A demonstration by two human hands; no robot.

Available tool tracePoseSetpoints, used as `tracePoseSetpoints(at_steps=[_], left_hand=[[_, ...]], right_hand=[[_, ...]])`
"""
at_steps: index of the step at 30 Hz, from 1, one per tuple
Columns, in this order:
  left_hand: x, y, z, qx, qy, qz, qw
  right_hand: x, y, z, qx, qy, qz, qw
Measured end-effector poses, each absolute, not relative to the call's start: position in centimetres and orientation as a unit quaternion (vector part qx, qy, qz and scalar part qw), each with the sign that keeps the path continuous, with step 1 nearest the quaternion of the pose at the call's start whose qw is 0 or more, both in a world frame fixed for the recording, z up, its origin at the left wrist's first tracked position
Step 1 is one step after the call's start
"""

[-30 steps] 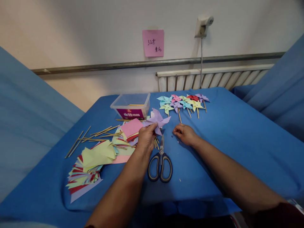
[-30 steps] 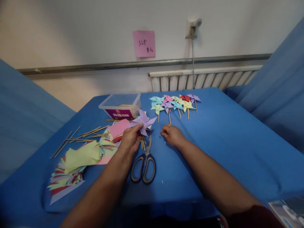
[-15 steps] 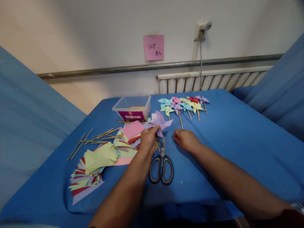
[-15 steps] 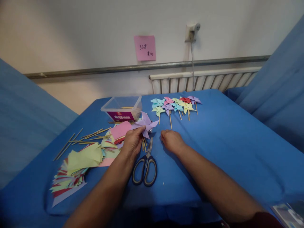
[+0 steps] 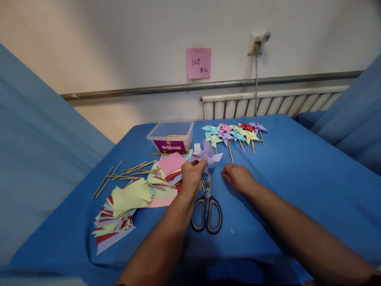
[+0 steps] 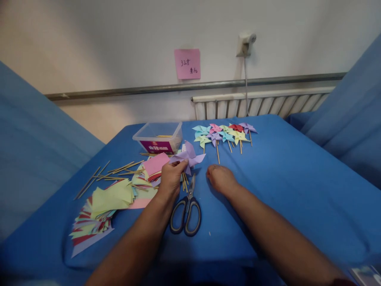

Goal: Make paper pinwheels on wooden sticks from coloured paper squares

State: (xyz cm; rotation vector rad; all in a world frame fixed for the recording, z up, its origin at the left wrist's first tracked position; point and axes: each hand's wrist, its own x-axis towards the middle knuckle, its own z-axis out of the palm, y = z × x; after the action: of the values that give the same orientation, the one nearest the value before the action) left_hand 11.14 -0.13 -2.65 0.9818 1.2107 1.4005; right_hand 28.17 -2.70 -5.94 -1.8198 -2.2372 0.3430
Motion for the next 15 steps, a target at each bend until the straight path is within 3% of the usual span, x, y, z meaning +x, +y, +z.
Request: tracePoseSetpoints(at_steps=[9, 15], left_hand=[[11.3, -0.1, -3.3, 0.494, 0.52, 0.544, 0.436], [11.9, -1.1, -2.9, 0.567, 0.526, 0.497, 0.393]], right_hand=[[27.0, -4.2, -4.8, -0.519, -0.61, 0.337, 0.495], [25.7, -4.0, -4.3, -0.522, -0.572, 0.294, 0.561]])
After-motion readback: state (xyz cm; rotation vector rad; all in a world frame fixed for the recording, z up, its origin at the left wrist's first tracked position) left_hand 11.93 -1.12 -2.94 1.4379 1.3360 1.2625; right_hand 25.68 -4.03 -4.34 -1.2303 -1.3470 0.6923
